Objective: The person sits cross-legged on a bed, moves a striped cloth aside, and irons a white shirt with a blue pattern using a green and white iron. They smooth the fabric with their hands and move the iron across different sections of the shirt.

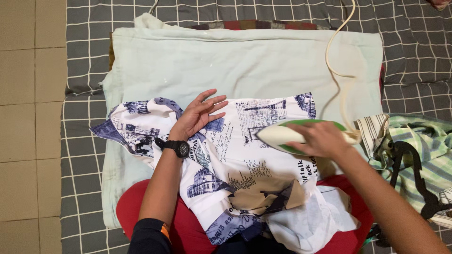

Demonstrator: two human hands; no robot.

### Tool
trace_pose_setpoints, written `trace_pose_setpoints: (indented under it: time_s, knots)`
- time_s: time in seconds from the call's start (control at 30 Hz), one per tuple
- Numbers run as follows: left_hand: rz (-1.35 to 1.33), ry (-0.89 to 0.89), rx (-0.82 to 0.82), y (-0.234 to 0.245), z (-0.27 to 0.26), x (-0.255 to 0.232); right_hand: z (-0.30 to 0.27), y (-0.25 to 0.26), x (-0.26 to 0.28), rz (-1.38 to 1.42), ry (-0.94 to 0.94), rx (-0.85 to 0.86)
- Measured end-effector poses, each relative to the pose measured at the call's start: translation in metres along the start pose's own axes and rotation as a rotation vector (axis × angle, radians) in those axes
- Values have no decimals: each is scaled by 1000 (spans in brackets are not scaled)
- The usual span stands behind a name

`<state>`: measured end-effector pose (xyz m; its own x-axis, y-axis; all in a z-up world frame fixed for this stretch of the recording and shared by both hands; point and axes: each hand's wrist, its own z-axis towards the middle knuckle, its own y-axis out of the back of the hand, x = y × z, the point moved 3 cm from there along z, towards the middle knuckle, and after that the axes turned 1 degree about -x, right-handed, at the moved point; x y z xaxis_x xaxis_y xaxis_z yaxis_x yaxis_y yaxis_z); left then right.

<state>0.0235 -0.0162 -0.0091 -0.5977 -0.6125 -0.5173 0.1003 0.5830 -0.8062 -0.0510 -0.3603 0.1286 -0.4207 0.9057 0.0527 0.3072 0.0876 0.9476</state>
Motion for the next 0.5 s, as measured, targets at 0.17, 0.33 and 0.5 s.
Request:
trace_pose_setpoints:
  time_s: [0.17,0.33,0.5]
  knots:
    - [13,2,-1,-3,-1,0,-11,-9,-20,-17,47,-87]
    - [136,-34,-61,-16,-1,-4,4,-12,9,-30,42,53]
    - [981,-304,-33,-68,-6,31,15,-1,48,89,-101,-143]
